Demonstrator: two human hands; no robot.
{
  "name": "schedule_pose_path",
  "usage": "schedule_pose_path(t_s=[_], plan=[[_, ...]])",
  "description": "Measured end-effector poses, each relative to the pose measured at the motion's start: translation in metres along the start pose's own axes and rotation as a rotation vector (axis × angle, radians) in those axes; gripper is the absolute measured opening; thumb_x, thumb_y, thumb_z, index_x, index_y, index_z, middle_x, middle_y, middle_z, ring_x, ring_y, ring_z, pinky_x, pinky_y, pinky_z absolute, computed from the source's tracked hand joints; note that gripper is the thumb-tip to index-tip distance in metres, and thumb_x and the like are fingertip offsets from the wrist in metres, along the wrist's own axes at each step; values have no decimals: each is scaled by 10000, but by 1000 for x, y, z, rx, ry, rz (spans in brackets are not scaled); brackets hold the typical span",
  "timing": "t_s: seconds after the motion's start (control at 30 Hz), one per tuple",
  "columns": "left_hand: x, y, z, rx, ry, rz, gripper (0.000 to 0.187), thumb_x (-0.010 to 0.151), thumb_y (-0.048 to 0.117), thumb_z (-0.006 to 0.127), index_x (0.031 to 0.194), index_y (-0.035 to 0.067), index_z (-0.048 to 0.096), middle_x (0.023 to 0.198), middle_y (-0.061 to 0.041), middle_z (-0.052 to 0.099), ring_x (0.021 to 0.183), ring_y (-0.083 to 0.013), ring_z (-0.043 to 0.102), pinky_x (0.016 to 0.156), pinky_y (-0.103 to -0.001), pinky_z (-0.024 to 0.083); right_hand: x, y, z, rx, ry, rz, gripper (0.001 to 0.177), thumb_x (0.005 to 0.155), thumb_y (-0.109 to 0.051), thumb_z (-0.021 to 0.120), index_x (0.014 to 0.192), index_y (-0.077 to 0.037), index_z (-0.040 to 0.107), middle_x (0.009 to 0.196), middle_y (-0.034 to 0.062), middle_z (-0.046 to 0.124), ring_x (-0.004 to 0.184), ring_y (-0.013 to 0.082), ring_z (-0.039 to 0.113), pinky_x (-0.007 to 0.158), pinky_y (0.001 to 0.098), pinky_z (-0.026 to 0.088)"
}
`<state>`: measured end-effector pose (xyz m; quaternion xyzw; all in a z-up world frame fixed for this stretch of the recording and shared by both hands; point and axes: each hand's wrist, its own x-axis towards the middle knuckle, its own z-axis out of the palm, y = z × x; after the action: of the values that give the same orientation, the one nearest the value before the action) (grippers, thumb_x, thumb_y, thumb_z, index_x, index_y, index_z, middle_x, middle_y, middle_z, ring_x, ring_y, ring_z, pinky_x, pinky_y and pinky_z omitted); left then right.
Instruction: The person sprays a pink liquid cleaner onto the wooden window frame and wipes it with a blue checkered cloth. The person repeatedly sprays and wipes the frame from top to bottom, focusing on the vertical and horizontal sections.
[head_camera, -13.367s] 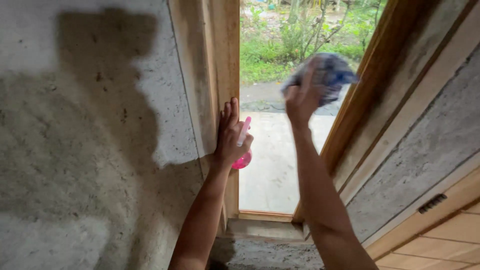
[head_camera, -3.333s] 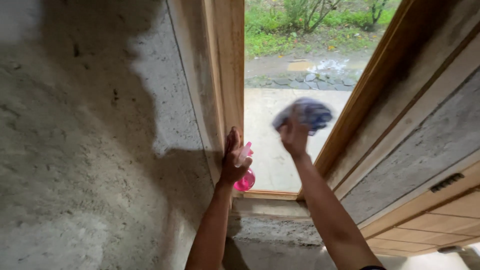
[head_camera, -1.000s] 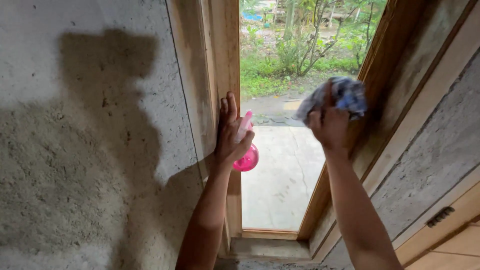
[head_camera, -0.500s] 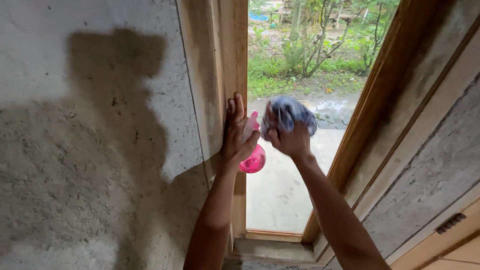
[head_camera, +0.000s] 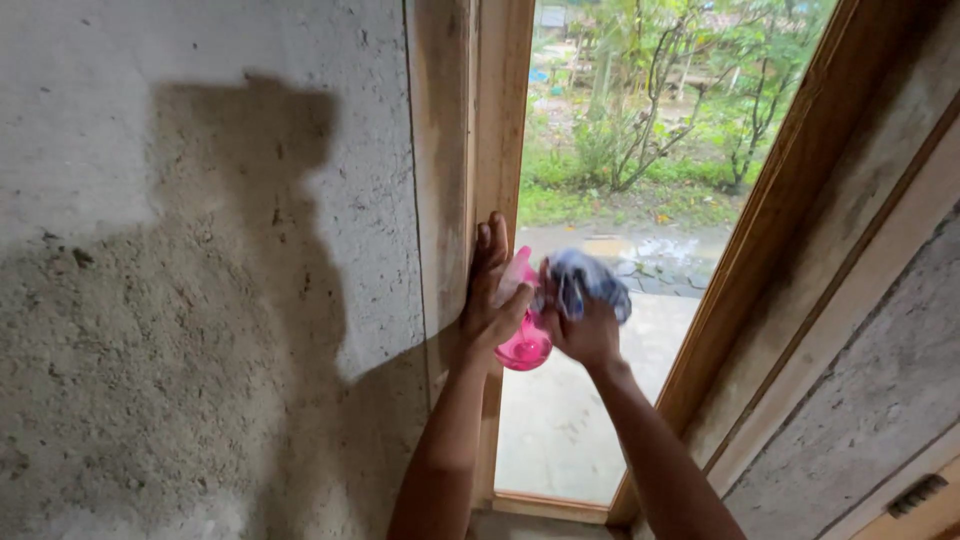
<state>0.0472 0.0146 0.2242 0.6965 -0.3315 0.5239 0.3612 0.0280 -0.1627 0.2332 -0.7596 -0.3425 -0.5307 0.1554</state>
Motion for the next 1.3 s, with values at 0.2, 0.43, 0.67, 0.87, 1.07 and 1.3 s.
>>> schedule_pose_path(t_s=[0.2, 0.43, 0.67, 0.87, 1.07, 1.3], plan=[[-1, -3, 6, -8, -35, -172, 768, 823, 141, 636, 1550, 40, 409, 1695, -129, 120, 1565, -246, 51, 1273, -364, 8, 26, 35, 18, -20, -6, -45, 341, 882, -360, 536, 944, -77, 715, 801, 221, 657, 631, 472, 657, 515, 555, 516], [-3, 3, 0, 20, 1, -22, 639, 845, 56, 610, 1476, 45, 506, 1685, -153, 168, 1565, -253, 49, 1272, -378, 24, 89, 66, 51, -165, 24, -88, 359, 870, -446, 509, 869, -174, 744, 863, 141, 660, 837, 395, 679, 710, 520, 516], [-1, 5, 1, 46, -72, -112, 786, 865, 150, 647, 1566, 7, 321, 1677, -175, 180, 1560, -272, 36, 1273, -392, 12, 7, 17, 19, -92, 17, -13, 267, 846, -343, 559, 793, -101, 658, 677, 205, 596, 617, 467, 653, 539, 564, 500], [-1, 0, 7, 86, 52, 112, 704, 765, 38, 693, 1452, 62, 543, 1652, -221, 242, 1559, -305, 107, 1254, -454, 116, 50, 64, 64, -119, -20, -10, 342, 855, -415, 561, 759, -165, 772, 826, 158, 668, 820, 416, 689, 772, 513, 527], [14, 35, -6, 15, -195, -291, 818, 753, 187, 607, 1519, -16, 403, 1683, -224, 75, 1498, -518, 86, 1240, -544, 50, 66, 63, 3, 19, 78, 40, 304, 874, -371, 577, 784, -121, 724, 810, 115, 631, 773, 374, 679, 665, 493, 542], [10, 19, -5, 83, -337, -312, 651, 793, 260, 596, 1396, 15, 590, 1705, -152, -1, 1517, -494, 3, 1246, -524, 39, 30, 142, -55, -248, -95, 469, 394, 982, -452, 468, 808, -221, 736, 557, 49, 628, 627, 305, 717, 568, 384, 528]])
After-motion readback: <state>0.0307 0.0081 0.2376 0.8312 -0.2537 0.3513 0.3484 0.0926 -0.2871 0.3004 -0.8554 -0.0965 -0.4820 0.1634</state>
